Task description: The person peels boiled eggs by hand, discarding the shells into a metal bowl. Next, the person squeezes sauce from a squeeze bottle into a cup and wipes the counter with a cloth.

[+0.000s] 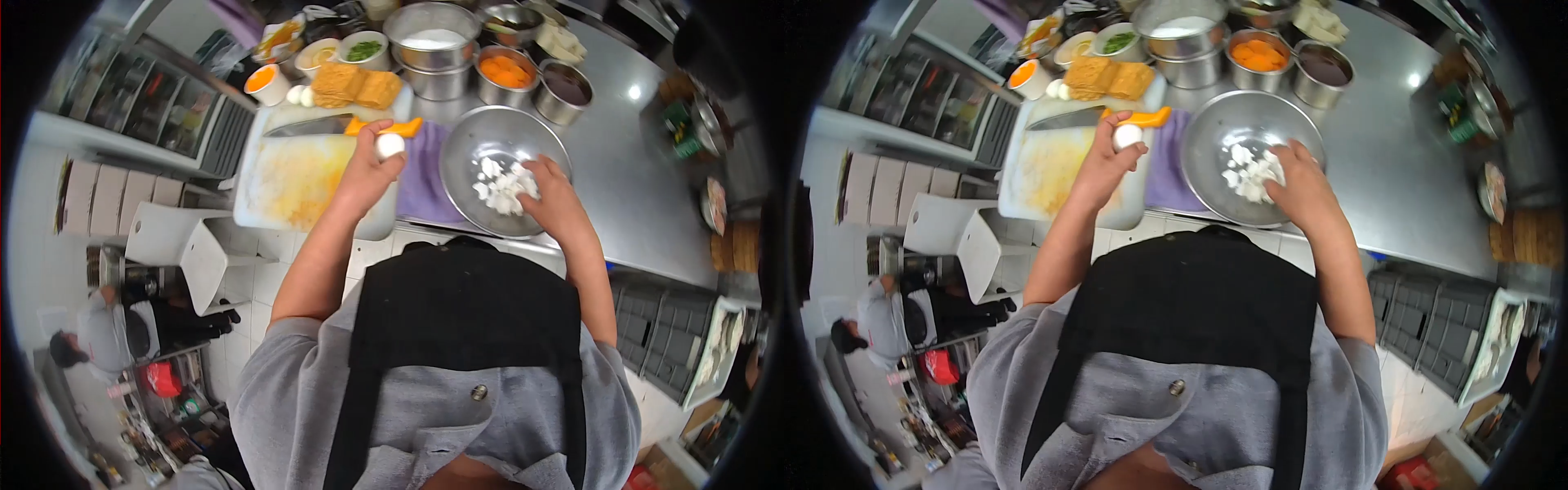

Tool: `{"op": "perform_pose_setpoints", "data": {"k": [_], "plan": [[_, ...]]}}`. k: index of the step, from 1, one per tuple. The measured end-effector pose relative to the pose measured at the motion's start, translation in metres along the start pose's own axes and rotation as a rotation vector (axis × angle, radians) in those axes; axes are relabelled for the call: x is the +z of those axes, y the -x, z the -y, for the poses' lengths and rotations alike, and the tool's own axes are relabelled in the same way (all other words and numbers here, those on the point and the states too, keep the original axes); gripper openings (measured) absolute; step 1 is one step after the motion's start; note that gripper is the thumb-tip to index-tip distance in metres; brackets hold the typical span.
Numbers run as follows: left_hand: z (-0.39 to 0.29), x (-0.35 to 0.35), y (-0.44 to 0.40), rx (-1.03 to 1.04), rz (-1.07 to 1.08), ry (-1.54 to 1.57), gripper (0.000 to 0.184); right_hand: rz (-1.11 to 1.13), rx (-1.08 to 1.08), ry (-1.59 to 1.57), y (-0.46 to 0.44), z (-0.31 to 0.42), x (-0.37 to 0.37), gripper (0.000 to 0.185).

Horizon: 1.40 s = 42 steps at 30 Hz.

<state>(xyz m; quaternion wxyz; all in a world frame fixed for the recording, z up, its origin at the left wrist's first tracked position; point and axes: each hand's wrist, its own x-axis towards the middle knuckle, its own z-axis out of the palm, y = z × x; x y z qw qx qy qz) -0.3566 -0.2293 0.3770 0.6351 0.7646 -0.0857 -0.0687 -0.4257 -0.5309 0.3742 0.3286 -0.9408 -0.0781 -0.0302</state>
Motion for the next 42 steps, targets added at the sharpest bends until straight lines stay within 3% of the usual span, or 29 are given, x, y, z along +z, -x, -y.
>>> {"op": "perform_pose_setpoints", "data": {"k": [1,2,4,6,8,9,10,12,14,16,17,19,20,22,23,25,26,28,29,31,34,37,39,42], "plan": [[0.011,-0.009,-0.003,0.003,-0.042,-0.100,0.055,0.025,0.070,0.112,0.001,-0.002,0.006,0.045],[0.032,-0.018,-0.006,0.157,-0.136,-0.293,0.052,0.045,0.135,0.226,-0.001,-0.001,0.010,0.049],[0.045,-0.030,-0.007,0.218,-0.228,-0.489,0.048,0.205,0.231,0.256,-0.011,0.006,0.015,0.055],[0.044,-0.042,-0.005,0.108,-0.240,-0.544,0.046,0.254,0.184,0.240,-0.017,-0.007,0.025,0.055],[0.041,-0.052,-0.005,-0.002,-0.238,-0.585,0.044,0.146,0.017,-0.026,-0.020,-0.009,0.030,0.046],[0.042,-0.056,-0.005,0.017,-0.248,-0.623,0.046,-0.024,-0.118,0.039,-0.020,-0.003,0.029,0.031],[0.043,-0.060,-0.005,0.035,-0.254,-0.659,0.047,-0.021,-0.133,0.041,-0.022,0.006,0.024,0.031],[0.050,-0.070,-0.009,0.060,-0.251,-0.676,0.049,-0.081,0.025,-0.068,-0.027,0.020,0.013,0.022],[0.054,-0.076,-0.012,0.093,-0.239,-0.684,0.051,-0.166,-0.017,-0.098,-0.029,0.014,0.010,0.015],[0.053,-0.078,-0.007,0.006,-0.180,-0.975,0.062,-0.238,0.046,0.129,-0.027,0.015,-0.004,0.020],[0.053,-0.078,-0.006,0.024,-0.175,-0.961,0.062,-0.252,0.051,0.146,-0.028,0.012,-0.008,0.020],[0.055,-0.082,-0.002,0.069,-0.262,-0.802,0.065,-0.577,-0.054,0.500,-0.029,0.000,-0.009,0.030],[0.058,-0.084,-0.001,0.078,-0.259,-0.791,0.065,-0.583,-0.052,0.514,-0.028,-0.011,-0.011,0.030],[0.070,-0.092,0.000,0.126,-0.378,-0.707,0.061,-0.202,0.395,0.338,-0.026,-0.042,-0.017,0.041],[0.078,-0.096,0.000,0.122,-0.389,-0.700,0.061,-0.198,0.383,0.346,-0.025,-0.054,-0.017,0.041],[0.097,-0.104,-0.002,0.158,-0.507,-0.479,0.055,-0.334,0.446,-0.146,-0.021,-0.073,-0.016,0.041],[0.109,-0.108,-0.003,0.153,-0.519,-0.472,0.055,-0.326,0.436,-0.139,-0.018,-0.077,-0.016,0.041],[0.121,-0.112,-0.003,0.159,-0.644,-0.111,0.040,-0.124,0.551,-0.285,-0.014,-0.075,-0.017,0.042],[0.127,-0.113,-0.003,0.156,-0.653,-0.103,0.040,-0.011,0.574,-0.409,-0.014,-0.072,-0.015,0.034],[0.114,-0.113,0.000,0.158,-0.720,0.214,0.033,-0.008,0.568,-0.409,-0.013,-0.082,-0.003,0.030],[0.118,-0.116,0.002,0.164,-0.667,0.365,0.028,-0.044,0.591,-0.366,-0.022,-0.063,-0.012,0.025],[0.110,-0.118,0.009,0.033,-0.645,0.398,0.033,0.024,0.533,-0.388,-0.039,-0.044,-0.031,0.027],[0.111,-0.119,0.010,0.034,-0.602,0.355,0.037,-0.108,0.362,-0.648,-0.059,-0.013,-0.040,0.029],[0.124,-0.117,0.006,0.114,-0.563,0.263,0.042,-0.190,0.318,-0.795,-0.099,0.041,-0.054,0.029]]}}
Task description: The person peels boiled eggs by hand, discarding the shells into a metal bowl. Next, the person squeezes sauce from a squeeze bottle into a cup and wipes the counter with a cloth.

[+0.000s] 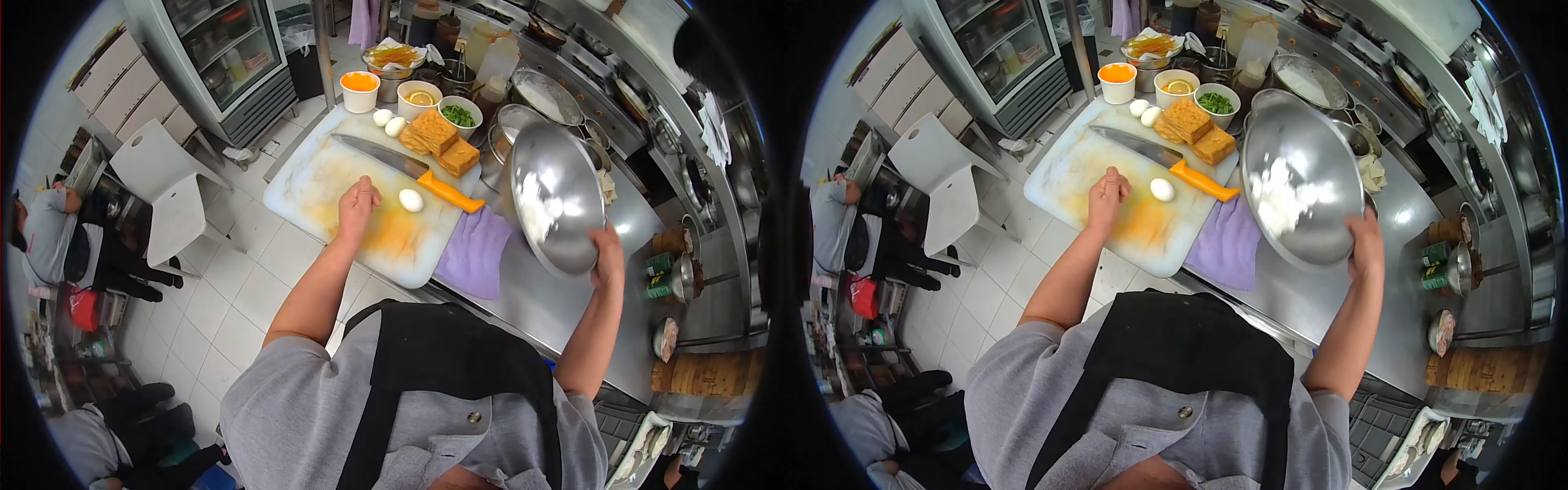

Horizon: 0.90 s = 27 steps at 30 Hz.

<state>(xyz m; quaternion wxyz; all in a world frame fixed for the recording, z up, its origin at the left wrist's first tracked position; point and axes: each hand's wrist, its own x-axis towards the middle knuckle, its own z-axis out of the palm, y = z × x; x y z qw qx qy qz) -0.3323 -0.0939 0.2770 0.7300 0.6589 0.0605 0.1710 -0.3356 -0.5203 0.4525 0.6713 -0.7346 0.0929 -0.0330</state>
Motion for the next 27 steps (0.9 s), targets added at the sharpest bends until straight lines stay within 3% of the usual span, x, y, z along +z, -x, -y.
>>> {"op": "perform_pose_setpoints", "data": {"k": [2,4,6,7,8,10,11,15,18,20,22,24,25,27], "plan": [[0.002,0.003,-0.001,0.097,0.013,-0.023,0.042,-0.007,-0.026,-0.058,-0.031,0.014,0.010,0.029],[-0.003,0.007,-0.001,0.281,0.016,-0.219,0.024,0.080,0.050,-0.080,-0.061,0.025,0.018,0.028],[-0.014,0.010,0.003,0.253,0.071,-0.298,0.024,0.084,0.056,-0.105,-0.088,0.026,0.033,0.027],[-0.019,0.011,0.005,0.220,0.133,-0.378,0.036,0.080,0.068,-0.130,-0.097,0.025,0.041,0.027],[-0.019,0.011,0.007,0.221,0.129,-0.381,0.036,0.086,0.067,-0.132,-0.102,0.023,0.048,0.027],[-0.021,0.013,0.009,0.486,0.230,-0.704,0.057,0.087,0.069,-0.171,-0.107,0.020,0.063,0.033],[-0.022,0.014,0.010,0.490,0.231,-0.708,0.057,0.106,0.098,-0.178,-0.117,0.012,0.061,0.040],[-0.034,0.021,0.015,0.474,0.346,-0.827,0.064,0.075,0.048,-0.231,-0.081,0.003,0.079,0.041],[-0.029,0.024,0.013,0.474,0.356,-0.907,0.061,0.089,-0.040,-0.139,-0.053,-0.039,0.085,0.036],[-0.026,0.024,0.011,0.469,0.344,-0.938,0.058,0.248,-0.080,0.085,-0.029,-0.083,0.086,0.030],[-0.025,0.027,0.008,0.465,0.300,-0.958,0.050,0.399,-0.084,0.115,-0.008,-0.139,0.088,0.025],[-0.034,0.034,0.007,0.370,0.304,-0.942,0.046,0.341,-0.499,0.679,0.029,-0.150,0.095,0.028],[-0.038,0.036,0.006,0.283,0.308,-0.912,0.043,0.343,-0.498,0.670,0.042,-0.149,0.099,0.028],[-0.032,0.038,-0.001,0.310,0.260,-0.885,0.043,0.189,-0.834,1.015,0.056,-0.144,0.102,0.029]]}}
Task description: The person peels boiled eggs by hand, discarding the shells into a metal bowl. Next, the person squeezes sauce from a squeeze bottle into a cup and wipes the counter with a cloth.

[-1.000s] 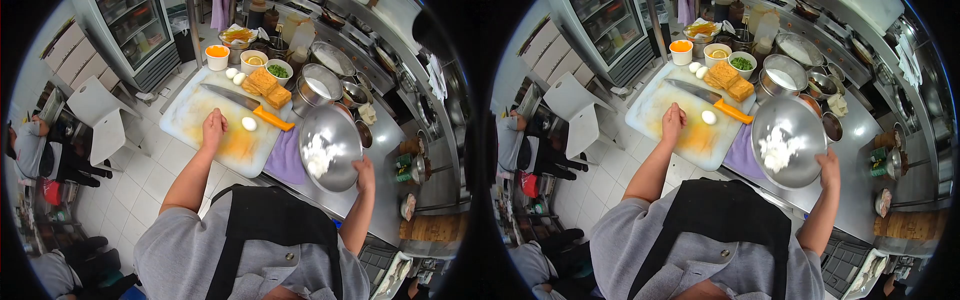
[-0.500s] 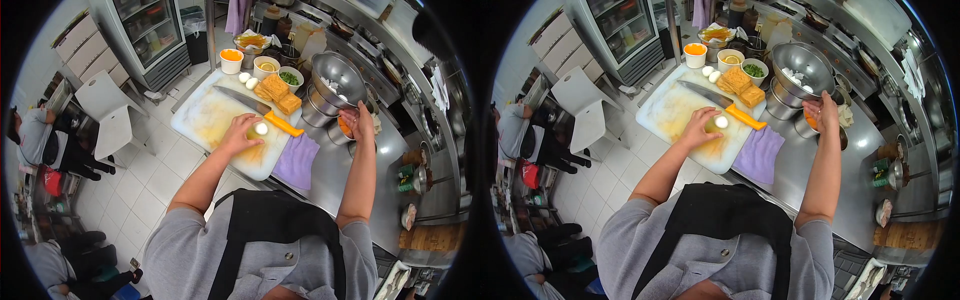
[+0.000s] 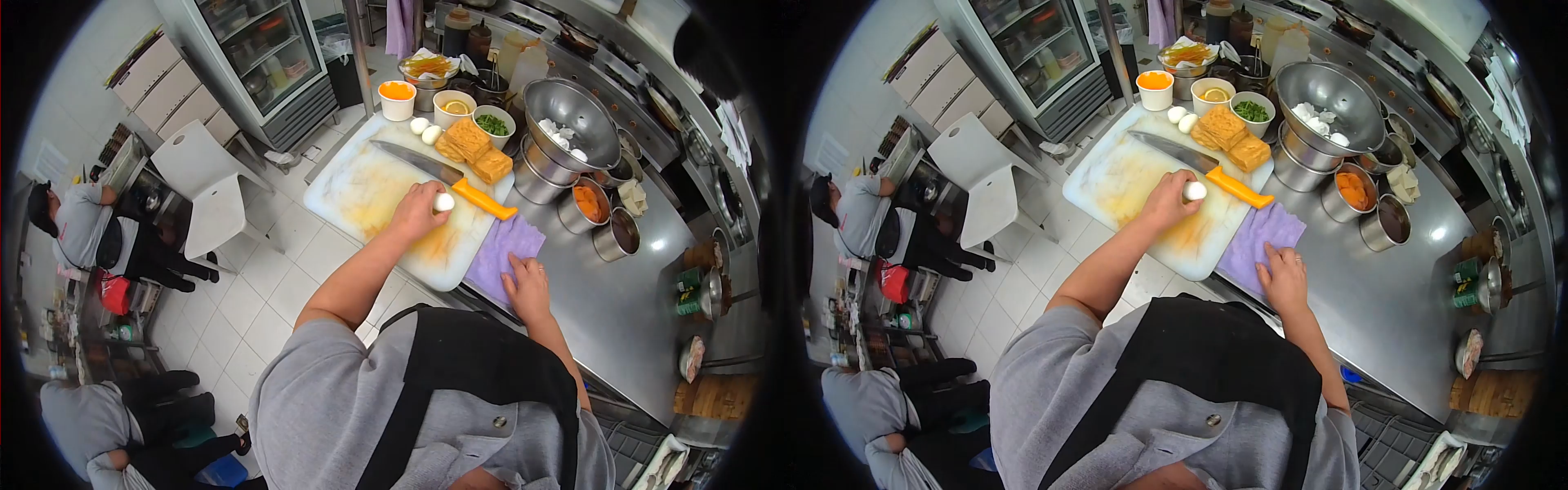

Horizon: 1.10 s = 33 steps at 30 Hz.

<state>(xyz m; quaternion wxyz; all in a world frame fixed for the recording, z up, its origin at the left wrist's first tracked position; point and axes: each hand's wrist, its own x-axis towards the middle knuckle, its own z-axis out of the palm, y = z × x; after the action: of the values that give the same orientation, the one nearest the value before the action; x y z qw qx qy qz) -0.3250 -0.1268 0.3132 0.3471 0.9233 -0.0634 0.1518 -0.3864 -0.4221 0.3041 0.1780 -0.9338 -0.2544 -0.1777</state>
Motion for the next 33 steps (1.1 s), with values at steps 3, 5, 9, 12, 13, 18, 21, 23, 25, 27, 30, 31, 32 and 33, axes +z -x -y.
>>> {"op": "perform_pose_setpoints", "data": {"k": [3,5,9,12,13,18,21,23,25,27,30,31,32,33], "plan": [[0.019,0.002,-0.021,-0.039,-0.119,0.086,0.043,0.043,0.104,-0.177,0.000,-0.011,0.002,0.025],[0.034,-0.004,-0.045,-0.082,-0.173,0.152,0.043,0.005,0.117,-0.186,0.005,-0.015,0.009,0.023],[0.043,-0.041,-0.086,-0.317,-0.262,0.737,0.049,-0.062,0.121,-0.188,0.008,-0.014,0.011,0.020],[0.054,-0.055,-0.101,-0.392,-0.262,0.676,0.051,-0.076,0.129,-0.201,0.008,-0.012,0.011,0.018],[0.057,-0.056,-0.106,-0.336,-0.323,0.586,0.051,-0.089,0.137,-0.213,0.007,-0.012,0.011,0.018],[0.086,-0.043,-0.129,-0.386,-0.351,0.190,0.053,-0.048,0.184,-0.223,0.005,-0.013,0.011,0.017],[0.087,-0.040,-0.140,-0.532,-0.337,0.067,0.054,-0.052,0.187,-0.231,0.004,-0.012,0.011,0.016],[0.090,-0.038,-0.148,-0.611,-0.369,0.064,0.056,-0.049,0.193,-0.238,0.004,-0.012,0.012,0.016],[0.098,-0.032,-0.154,-0.610,-0.352,0.045,0.056,-0.050,0.204,-0.250,0.005,-0.013,0.013,0.016],[0.101,-0.027,-0.157,-0.610,-0.335,0.026,0.057,-0.045,0.208,-0.245,0.004,-0.012,0.012,0.016],[0.098,-0.028,-0.160,-0.626,-0.288,-0.007,0.055,-0.044,0.209,-0.245,0.003,-0.011,0.010,0.016],[0.095,-0.030,-0.162,-0.628,-0.345,-0.064,0.055,-0.043,0.205,-0.251,0.003,-0.011,0.010,0.015],[0.093,-0.033,-0.163,-0.630,-0.402,-0.122,0.054,-0.045,0.205,-0.251,0.003,-0.011,0.010,0.015],[0.098,-0.033,-0.166,-0.629,-0.402,-0.123,0.054,-0.045,0.203,-0.248,0.003,-0.012,0.010,0.015]]}}
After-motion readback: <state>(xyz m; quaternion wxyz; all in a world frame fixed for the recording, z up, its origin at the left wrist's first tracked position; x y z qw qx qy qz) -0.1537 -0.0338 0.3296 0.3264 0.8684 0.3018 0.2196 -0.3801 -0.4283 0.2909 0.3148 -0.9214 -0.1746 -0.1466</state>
